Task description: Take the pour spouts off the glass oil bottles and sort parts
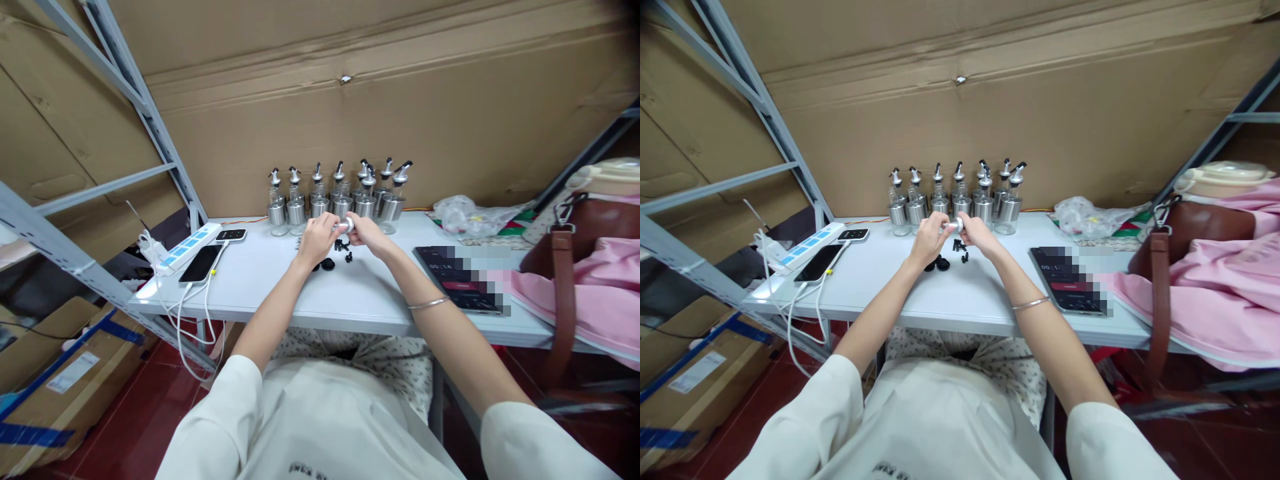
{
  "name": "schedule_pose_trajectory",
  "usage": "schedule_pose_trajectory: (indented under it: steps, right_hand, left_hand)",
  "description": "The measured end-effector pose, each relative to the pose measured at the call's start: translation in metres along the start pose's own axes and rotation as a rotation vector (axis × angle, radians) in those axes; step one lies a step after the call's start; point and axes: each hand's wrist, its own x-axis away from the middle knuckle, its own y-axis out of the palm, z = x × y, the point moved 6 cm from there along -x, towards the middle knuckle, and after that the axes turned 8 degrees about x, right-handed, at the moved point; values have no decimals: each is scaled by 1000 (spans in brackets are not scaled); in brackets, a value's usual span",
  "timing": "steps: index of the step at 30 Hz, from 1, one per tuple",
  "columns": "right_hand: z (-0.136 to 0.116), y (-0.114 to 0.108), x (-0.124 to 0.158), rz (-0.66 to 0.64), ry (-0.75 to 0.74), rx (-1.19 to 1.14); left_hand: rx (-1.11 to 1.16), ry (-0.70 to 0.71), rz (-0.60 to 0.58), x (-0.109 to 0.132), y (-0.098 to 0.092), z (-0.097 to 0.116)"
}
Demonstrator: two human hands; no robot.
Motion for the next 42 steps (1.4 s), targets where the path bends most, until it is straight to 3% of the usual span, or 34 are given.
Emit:
schedule_pose_trajectory:
  steps: [6,11,16,20,24,30,35,42]
  right_hand:
    - [6,0,-2,9,66,6]
    - [1,4,-2,211,17,131]
    - [-3,13,-3,377,-78,242]
    - [-12,13,6,470,-206,377]
    - [-29,12,20,548,-362,684]
    - [-29,18,14,502,-539,994]
    - [-28,27,11,449,-706,1029]
    - [-28,29,13,431,-812,1091]
  left_hand:
    - [-151,53,-44,-2,4,3]
    - [-175,64,-23,-8,-11,-3]
    - [65,-43,-8,-15,-25,-19]
    - [301,-181,2,-17,-24,-26]
    - [523,-362,25,-15,-16,-35]
    - [873,-613,-10,-11,4,-56]
    - [951,-671,45,-9,2,-70]
    - [1006,-729,87,-4,7,-80]
